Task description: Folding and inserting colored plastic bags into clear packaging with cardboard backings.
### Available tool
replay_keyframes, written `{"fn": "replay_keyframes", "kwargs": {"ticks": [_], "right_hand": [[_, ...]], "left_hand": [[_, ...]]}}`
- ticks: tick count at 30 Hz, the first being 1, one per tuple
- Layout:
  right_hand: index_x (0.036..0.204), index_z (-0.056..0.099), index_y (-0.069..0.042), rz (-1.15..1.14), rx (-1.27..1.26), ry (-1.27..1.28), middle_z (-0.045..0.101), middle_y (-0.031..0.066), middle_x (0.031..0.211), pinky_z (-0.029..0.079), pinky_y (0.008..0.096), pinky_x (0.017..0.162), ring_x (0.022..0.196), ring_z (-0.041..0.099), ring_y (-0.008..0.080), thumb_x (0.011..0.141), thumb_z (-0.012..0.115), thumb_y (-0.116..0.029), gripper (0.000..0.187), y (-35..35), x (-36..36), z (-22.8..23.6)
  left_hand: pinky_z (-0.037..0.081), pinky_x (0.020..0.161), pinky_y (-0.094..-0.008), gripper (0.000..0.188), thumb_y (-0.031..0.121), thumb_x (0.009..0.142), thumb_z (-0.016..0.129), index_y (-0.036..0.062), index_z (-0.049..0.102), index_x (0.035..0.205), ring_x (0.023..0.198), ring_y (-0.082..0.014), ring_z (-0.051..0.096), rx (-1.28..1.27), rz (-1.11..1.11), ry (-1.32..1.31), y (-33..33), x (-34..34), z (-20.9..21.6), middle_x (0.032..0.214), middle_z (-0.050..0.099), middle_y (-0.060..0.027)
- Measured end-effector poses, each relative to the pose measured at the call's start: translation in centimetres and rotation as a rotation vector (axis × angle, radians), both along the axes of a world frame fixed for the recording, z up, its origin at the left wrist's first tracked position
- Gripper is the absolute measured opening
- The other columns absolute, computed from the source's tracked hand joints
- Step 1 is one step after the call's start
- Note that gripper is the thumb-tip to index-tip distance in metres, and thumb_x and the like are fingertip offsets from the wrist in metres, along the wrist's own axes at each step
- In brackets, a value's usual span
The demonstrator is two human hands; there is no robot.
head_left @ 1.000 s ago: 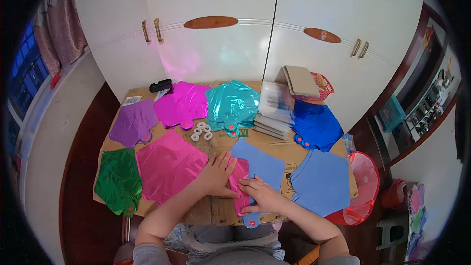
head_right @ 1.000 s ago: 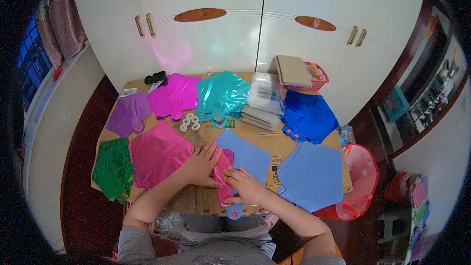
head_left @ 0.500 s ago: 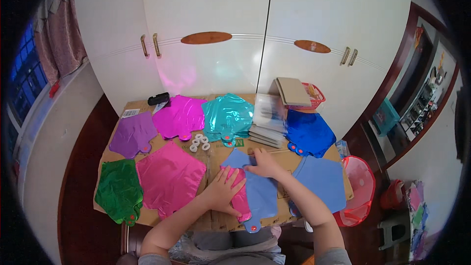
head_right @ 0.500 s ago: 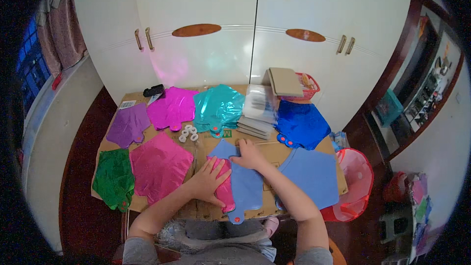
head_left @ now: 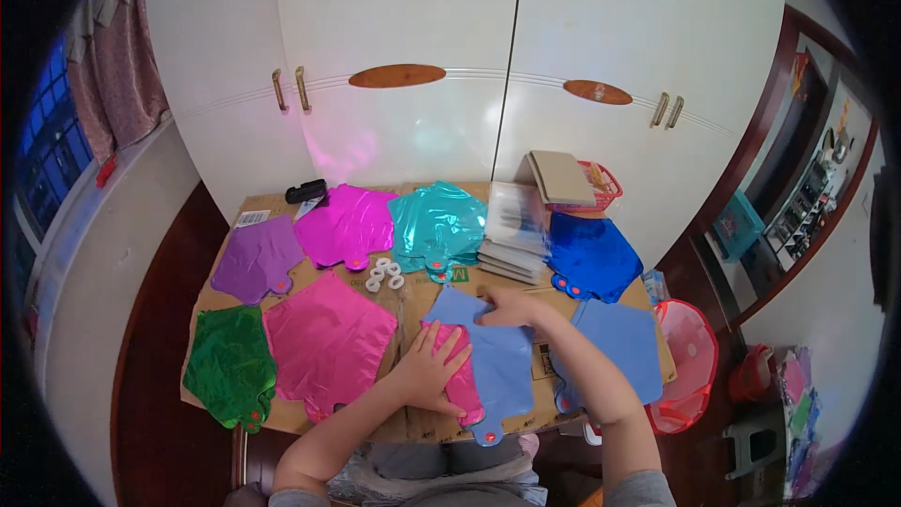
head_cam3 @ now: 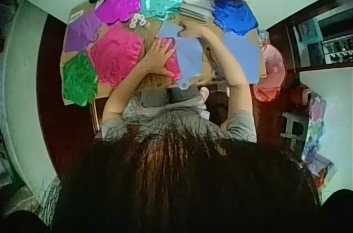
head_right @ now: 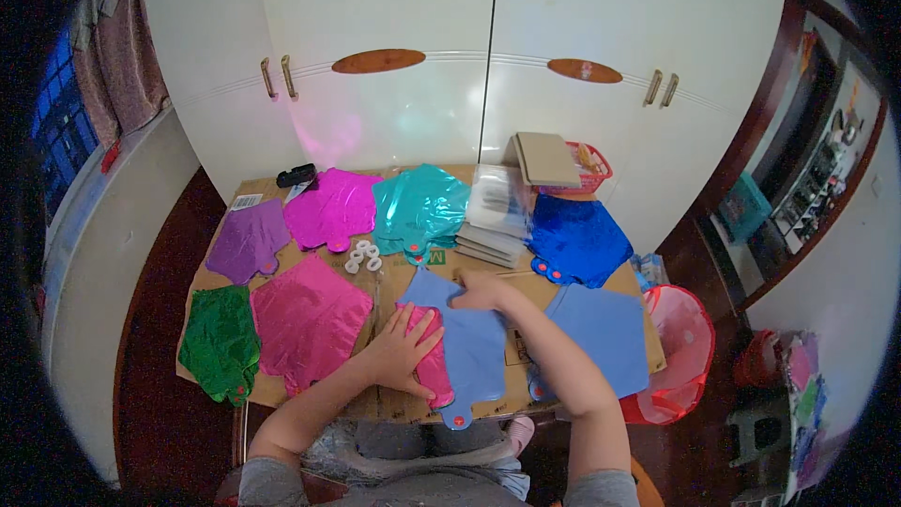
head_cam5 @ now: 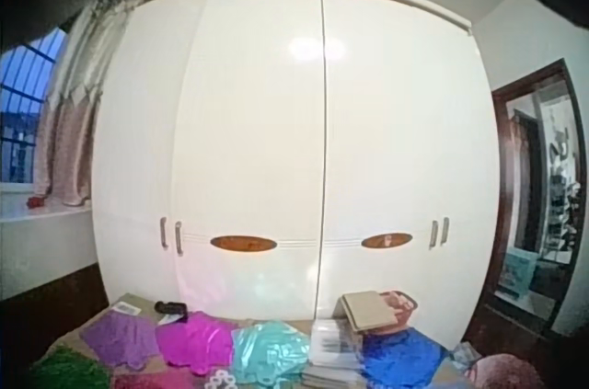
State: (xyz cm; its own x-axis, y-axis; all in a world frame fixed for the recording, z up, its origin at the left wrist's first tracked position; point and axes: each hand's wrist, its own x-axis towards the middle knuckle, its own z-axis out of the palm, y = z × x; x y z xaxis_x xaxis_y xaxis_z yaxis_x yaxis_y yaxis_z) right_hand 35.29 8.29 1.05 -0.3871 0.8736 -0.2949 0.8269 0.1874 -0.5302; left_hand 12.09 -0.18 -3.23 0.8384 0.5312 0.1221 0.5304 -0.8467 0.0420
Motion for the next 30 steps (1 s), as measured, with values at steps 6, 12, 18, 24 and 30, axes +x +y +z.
{"fn": "replay_keyframes", "kwargs": {"ticks": [6, 12, 18, 24, 30], "right_hand": [[0.11, 0.057, 0.001, 0.014, -0.068, 0.086, 0.063, 0.0233, 0.103, 0.047, 0.038, 0.081, 0.097, 0.06, 0.033, 0.067, 0.071, -0.045, 0.064, -0.5, 2.9, -1.0], [0.106, 0.061, 0.002, 0.028, -0.37, 0.173, 0.063, 0.0195, 0.106, 0.047, 0.0361, 0.081, 0.093, 0.061, 0.028, 0.075, 0.068, -0.027, 0.043, -2.7, 5.1, 0.0], [0.113, 0.056, -0.001, 0.101, 0.275, 0.221, 0.062, 0.0203, 0.096, 0.048, 0.0394, 0.079, 0.09, 0.061, 0.0312, 0.079, 0.064, -0.021, 0.04, -10.3, 2.5, -1.1], [0.119, 0.048, -0.002, -0.4, 0.148, 0.272, 0.063, 0.0219, 0.087, 0.049, 0.0429, 0.071, 0.084, 0.063, 0.037, 0.079, 0.066, -0.026, 0.05, -9.8, 2.8, -3.7], [0.12, 0.045, 0.002, -0.51, 0.314, 0.251, 0.064, 0.0234, 0.092, 0.05, 0.044, 0.07, 0.082, 0.063, 0.0392, 0.076, 0.07, -0.03, 0.058, -8.7, 3.4, -4.4]], "left_hand": [[0.013, 0.106, -0.0619, 0.115, 0.081, 0.059, 0.055, -0.0009, 0.034, 0.137, 0.128, -0.0579, 0.018, -0.005, 0.033, 0.091, -0.7, 0.8, 0.8, 0.142, 0.024, -0.0312], [0.011, 0.107, -0.0614, 0.117, 0.082, 0.058, 0.054, -0.0011, 0.032, 0.138, 0.13, -0.0571, 0.015, -0.026, 0.042, 0.069, -1.2, 0.7, 0.8, 0.143, 0.021, -0.0313], [0.006, 0.108, -0.0606, 0.119, 0.084, 0.058, 0.052, 0.0029, 0.029, 0.141, 0.133, -0.0537, 0.012, -0.051, 0.089, 0.15, -1.3, 1.0, 0.6, 0.146, 0.018, -0.0282], [0.007, 0.107, -0.0616, 0.117, 0.083, 0.057, 0.054, 0.0069, 0.029, 0.142, 0.133, -0.0547, 0.01, -0.057, 0.104, 0.116, -1.4, 0.8, 0.3, 0.146, 0.019, -0.0285], [0.006, 0.107, -0.0626, 0.117, 0.082, 0.055, 0.056, 0.0076, 0.03, 0.142, 0.132, -0.0555, 0.011, -0.062, 0.147, 0.092, -1.8, 1.4, 0.1, 0.146, 0.02, -0.0282]]}}
